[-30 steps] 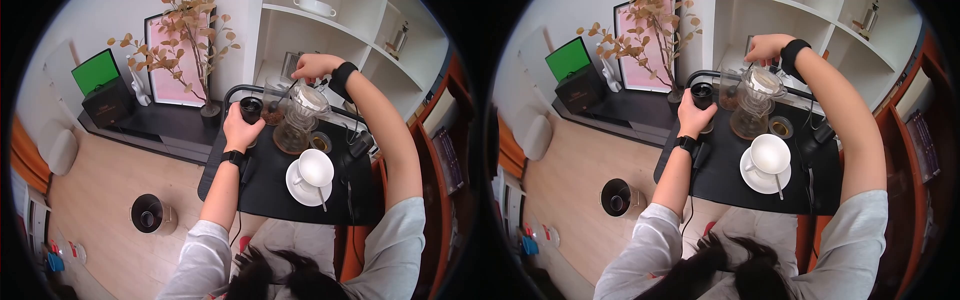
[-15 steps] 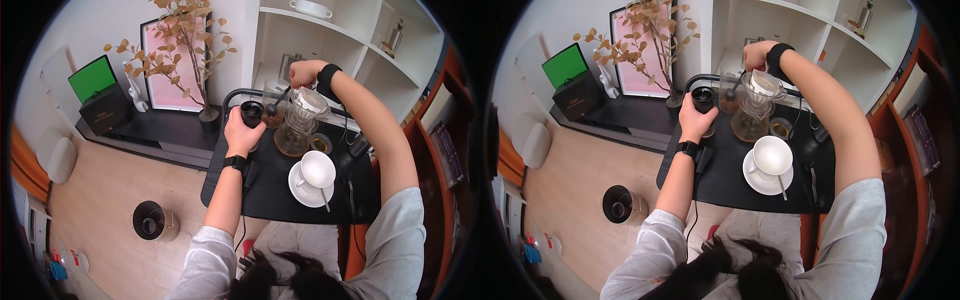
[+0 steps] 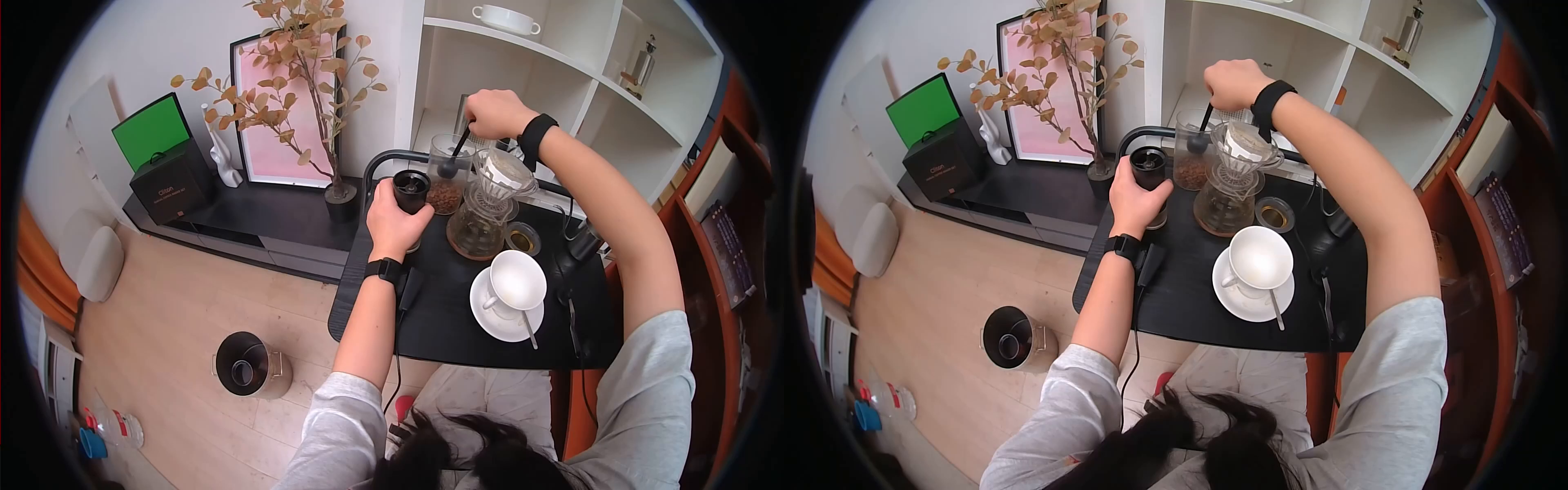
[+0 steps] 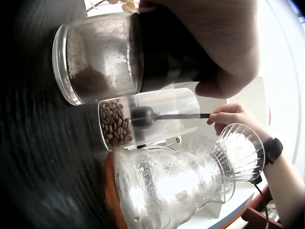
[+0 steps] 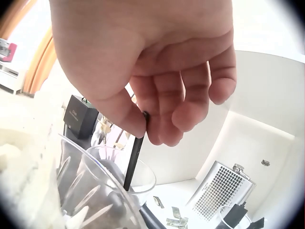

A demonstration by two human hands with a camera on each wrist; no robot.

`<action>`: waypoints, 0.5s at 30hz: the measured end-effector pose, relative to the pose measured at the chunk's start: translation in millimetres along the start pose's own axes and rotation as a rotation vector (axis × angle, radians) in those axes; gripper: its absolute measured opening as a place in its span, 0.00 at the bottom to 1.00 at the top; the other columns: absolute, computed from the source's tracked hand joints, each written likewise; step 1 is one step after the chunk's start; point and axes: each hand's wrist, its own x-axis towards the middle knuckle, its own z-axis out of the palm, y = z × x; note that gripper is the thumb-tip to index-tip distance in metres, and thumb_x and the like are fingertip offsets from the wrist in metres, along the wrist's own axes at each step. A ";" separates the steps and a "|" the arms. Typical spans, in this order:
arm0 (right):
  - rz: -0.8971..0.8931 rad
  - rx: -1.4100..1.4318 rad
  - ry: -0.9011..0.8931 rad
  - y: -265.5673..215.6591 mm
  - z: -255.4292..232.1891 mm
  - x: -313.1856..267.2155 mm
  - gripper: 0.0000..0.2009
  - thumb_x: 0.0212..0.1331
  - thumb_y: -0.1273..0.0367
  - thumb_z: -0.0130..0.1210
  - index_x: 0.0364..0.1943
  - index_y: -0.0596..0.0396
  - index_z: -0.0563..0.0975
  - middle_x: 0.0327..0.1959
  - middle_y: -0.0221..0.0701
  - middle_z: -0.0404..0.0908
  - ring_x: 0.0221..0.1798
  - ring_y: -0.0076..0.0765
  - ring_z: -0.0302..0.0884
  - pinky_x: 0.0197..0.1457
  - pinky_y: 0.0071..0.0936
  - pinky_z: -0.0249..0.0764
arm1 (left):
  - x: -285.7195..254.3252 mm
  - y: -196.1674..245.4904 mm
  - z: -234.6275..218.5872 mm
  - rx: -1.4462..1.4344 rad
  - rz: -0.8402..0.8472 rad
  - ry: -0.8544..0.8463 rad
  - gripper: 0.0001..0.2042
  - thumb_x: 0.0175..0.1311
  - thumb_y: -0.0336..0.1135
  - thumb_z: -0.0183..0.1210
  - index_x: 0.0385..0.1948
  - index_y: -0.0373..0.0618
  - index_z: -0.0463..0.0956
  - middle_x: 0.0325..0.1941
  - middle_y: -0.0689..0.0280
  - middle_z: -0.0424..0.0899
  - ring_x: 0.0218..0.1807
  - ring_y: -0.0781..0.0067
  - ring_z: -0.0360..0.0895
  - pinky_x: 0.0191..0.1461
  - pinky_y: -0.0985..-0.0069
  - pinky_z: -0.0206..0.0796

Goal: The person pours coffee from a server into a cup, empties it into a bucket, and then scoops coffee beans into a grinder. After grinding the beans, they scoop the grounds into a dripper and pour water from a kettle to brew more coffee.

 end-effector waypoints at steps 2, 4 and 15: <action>-0.014 0.004 0.041 3.8 -0.2 -3.2 0.10 0.45 0.70 0.54 0.31 0.51 0.84 0.33 0.40 0.85 0.39 0.49 0.83 0.42 0.41 0.79 | -0.3 1.5 -0.5 0.000 0.006 0.008 0.26 0.37 0.40 0.68 0.41 0.44 0.70 0.39 0.57 0.78 0.41 0.48 0.78 0.45 0.58 0.71; -0.046 -0.004 0.083 7.5 -2.0 -7.3 0.09 0.45 0.70 0.54 0.29 0.51 0.84 0.31 0.40 0.84 0.37 0.49 0.83 0.40 0.41 0.79 | -0.5 0.3 0.2 -0.004 0.015 0.010 0.25 0.37 0.40 0.68 0.41 0.44 0.70 0.39 0.57 0.78 0.41 0.49 0.78 0.45 0.58 0.71; -0.363 -0.070 0.587 27.6 -22.5 -75.5 0.07 0.53 0.66 0.58 0.23 0.52 0.78 0.22 0.32 0.78 0.30 0.42 0.78 0.34 0.38 0.74 | -0.4 0.4 -0.5 -0.011 0.002 0.001 0.26 0.38 0.40 0.68 0.42 0.44 0.70 0.40 0.56 0.78 0.42 0.48 0.78 0.45 0.59 0.71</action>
